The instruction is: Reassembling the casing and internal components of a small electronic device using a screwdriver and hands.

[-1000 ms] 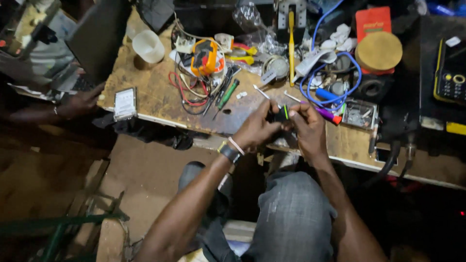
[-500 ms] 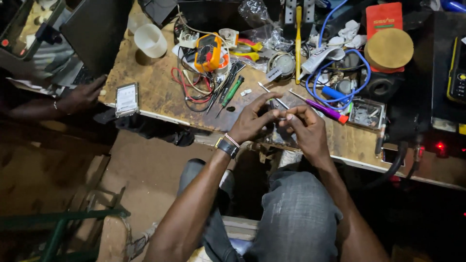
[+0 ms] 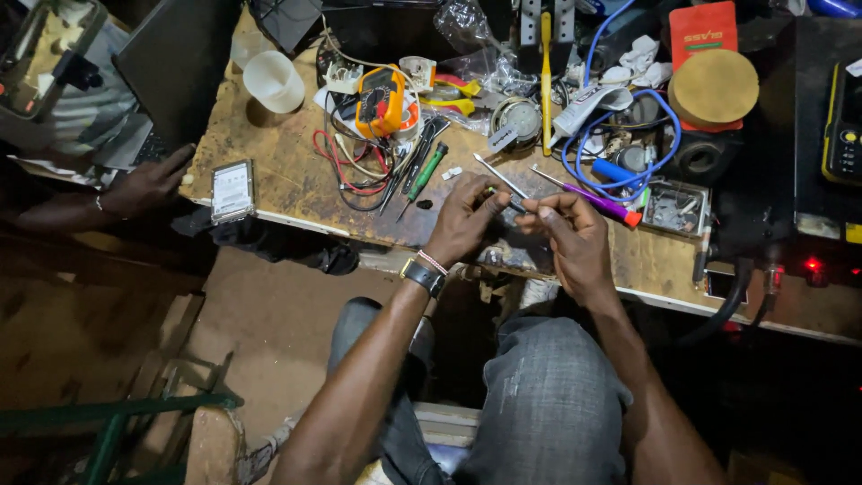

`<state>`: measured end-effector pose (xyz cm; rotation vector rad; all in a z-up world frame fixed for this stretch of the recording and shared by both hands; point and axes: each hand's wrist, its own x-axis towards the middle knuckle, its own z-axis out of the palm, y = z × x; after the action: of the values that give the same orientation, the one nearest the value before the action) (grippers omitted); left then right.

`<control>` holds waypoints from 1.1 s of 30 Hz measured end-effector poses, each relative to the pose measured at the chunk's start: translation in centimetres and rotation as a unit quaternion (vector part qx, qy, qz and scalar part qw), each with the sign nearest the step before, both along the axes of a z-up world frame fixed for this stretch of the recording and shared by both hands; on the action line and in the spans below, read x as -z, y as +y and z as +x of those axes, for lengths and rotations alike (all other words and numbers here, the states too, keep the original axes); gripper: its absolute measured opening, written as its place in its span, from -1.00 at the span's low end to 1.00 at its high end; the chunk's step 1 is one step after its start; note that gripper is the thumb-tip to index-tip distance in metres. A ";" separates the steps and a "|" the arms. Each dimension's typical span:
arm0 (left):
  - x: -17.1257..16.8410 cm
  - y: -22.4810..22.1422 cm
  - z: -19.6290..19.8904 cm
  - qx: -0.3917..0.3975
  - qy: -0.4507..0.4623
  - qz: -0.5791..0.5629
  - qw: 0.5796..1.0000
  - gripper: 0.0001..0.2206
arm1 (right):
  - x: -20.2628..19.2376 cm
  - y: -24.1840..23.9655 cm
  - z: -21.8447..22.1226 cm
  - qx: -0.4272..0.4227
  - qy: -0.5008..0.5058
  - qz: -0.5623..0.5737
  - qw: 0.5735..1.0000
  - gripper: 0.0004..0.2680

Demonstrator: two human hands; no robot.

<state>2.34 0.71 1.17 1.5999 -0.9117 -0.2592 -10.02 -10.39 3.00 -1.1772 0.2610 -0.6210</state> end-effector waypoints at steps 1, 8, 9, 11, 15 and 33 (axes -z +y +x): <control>-0.5 0.1 -0.2 0.000 0.002 0.001 1.000 -0.78 | 0.1 0.1 -0.1 0.000 0.002 0.001 1.000 -0.93; -1.3 0.1 -1.3 0.042 -0.133 0.031 0.990 -0.78 | 1.0 -0.3 0.0 0.028 0.019 -0.025 0.999 -0.91; -1.5 0.0 -1.4 0.041 -0.208 0.038 0.977 -0.78 | 1.2 -0.4 0.1 0.038 0.021 -0.030 0.999 -0.91; -0.7 -0.2 -1.2 0.028 -0.238 0.034 0.970 -0.80 | 0.5 -0.3 -0.1 0.043 0.027 -0.038 0.998 -0.91; 1.1 -0.5 -0.1 0.030 -0.210 0.004 0.977 -0.84 | -0.4 0.1 -0.1 0.035 0.036 -0.026 0.998 -0.90; -0.6 0.4 -0.8 0.066 -0.135 0.018 0.988 -0.85 | -1.5 0.5 -0.3 0.088 0.085 -0.353 0.928 -0.95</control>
<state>1.53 1.07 1.81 1.6350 -1.2302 -0.1516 -10.31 -9.91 4.53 -1.9238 0.3017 -0.8028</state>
